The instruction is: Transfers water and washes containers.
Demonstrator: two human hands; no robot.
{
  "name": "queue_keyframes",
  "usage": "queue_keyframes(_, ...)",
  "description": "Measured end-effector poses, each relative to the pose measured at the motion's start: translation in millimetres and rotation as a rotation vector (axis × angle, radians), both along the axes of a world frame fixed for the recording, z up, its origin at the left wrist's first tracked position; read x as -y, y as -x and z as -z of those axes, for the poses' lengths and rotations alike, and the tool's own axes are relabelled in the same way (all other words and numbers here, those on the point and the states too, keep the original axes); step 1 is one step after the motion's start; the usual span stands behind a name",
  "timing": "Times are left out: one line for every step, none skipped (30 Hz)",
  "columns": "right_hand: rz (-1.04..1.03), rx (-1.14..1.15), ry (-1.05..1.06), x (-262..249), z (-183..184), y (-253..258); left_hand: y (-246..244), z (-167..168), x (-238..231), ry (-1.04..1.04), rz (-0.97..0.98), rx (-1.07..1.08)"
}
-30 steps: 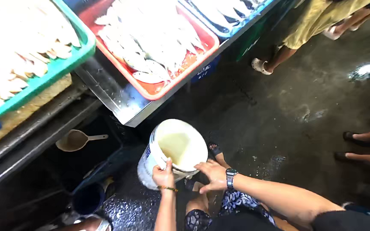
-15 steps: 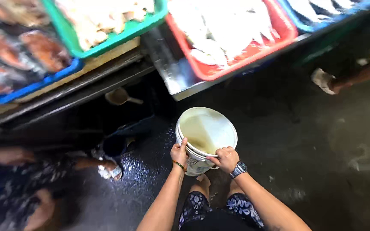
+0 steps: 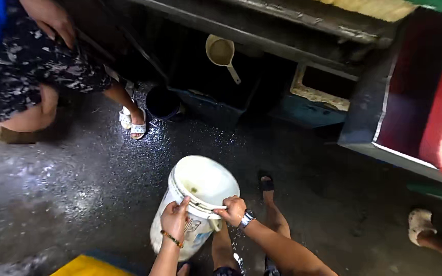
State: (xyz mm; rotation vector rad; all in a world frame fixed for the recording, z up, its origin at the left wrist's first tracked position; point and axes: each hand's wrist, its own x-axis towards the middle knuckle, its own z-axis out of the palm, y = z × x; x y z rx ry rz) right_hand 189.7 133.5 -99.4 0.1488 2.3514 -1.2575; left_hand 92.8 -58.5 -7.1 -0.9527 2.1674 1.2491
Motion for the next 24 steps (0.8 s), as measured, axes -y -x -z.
queue_keyframes(0.008, 0.058, 0.055, 3, 15, 6, 2, 6, -1, 0.027, -0.03, 0.016)
queue_keyframes(0.015, 0.134, 0.106, 3, 32, 12, 6, 14, -6, 0.039, -0.06, 0.042)
queue_keyframes(0.03, 0.222, 0.156, 1, 51, 18, 11, 24, -12, 0.05, -0.086, 0.081)
queue_keyframes(0.059, 0.301, 0.201, -3, 71, 21, 17, 36, -23, 0.057, -0.102, 0.13)
queue_keyframes(0.098, 0.37, 0.24, -13, 91, 26, 25, 51, -38, 0.059, -0.113, 0.178)
queue_keyframes(0.157, 0.434, 0.28, -27, 109, 32, 34, 67, -57, 0.05, -0.115, 0.227)
queue_keyframes(0.233, 0.482, 0.306, -44, 124, 37, 43, 84, -80, 0.032, -0.116, 0.269)
queue_keyframes(0.301, 0.513, 0.316, -68, 136, 43, 53, 101, -106, 0.001, -0.115, 0.303)
queue_keyframes(0.361, 0.52, 0.31, -95, 146, 51, 64, 117, -136, -0.043, -0.112, 0.324)
queue_keyframes(0.409, 0.492, 0.288, -125, 156, 61, 76, 129, -169, -0.093, -0.11, 0.334)
queue_keyframes(0.442, 0.437, 0.266, -158, 164, 71, 89, 138, -201, -0.142, -0.109, 0.333)
queue_keyframes(0.464, 0.368, 0.245, -192, 167, 83, 101, 143, -233, -0.178, -0.106, 0.316)
queue_keyframes(0.483, 0.294, 0.218, -225, 164, 98, 113, 143, -262, -0.221, -0.099, 0.296)
queue_keyframes(0.486, 0.245, 0.181, -255, 159, 112, 123, 139, -286, -0.264, -0.097, 0.273)
queue_keyframes(0.475, 0.228, 0.142, -282, 152, 122, 129, 133, -305, -0.302, -0.09, 0.251)
queue_keyframes(0.462, 0.211, 0.104, -304, 149, 127, 134, 124, -321, -0.334, -0.079, 0.231)
queue_keyframes(0.458, 0.186, 0.08, -323, 147, 129, 138, 112, -335, -0.365, -0.068, 0.213)
queue_keyframes(0.464, 0.152, 0.068, -337, 142, 131, 141, 100, -345, -0.393, -0.059, 0.195)
queue_keyframes(0.482, 0.103, 0.062, -346, 135, 131, 143, 88, -354, -0.419, -0.053, 0.177)
queue_keyframes(0.501, 0.061, 0.063, -353, 126, 132, 144, 76, -359, -0.45, -0.043, 0.16)
queue_keyframes(0.517, 0.029, 0.066, -357, 115, 132, 144, 64, -361, -0.484, -0.032, 0.148)
queue_keyframes(0.534, -0.009, 0.068, -360, 105, 131, 143, 53, -363, -0.514, -0.022, 0.135)
queue_keyframes(0.547, -0.046, 0.066, -361, 96, 130, 141, 42, -364, -0.537, -0.018, 0.121)
queue_keyframes(0.561, -0.073, 0.072, -360, 88, 129, 140, 32, -362, -0.554, -0.011, 0.109)
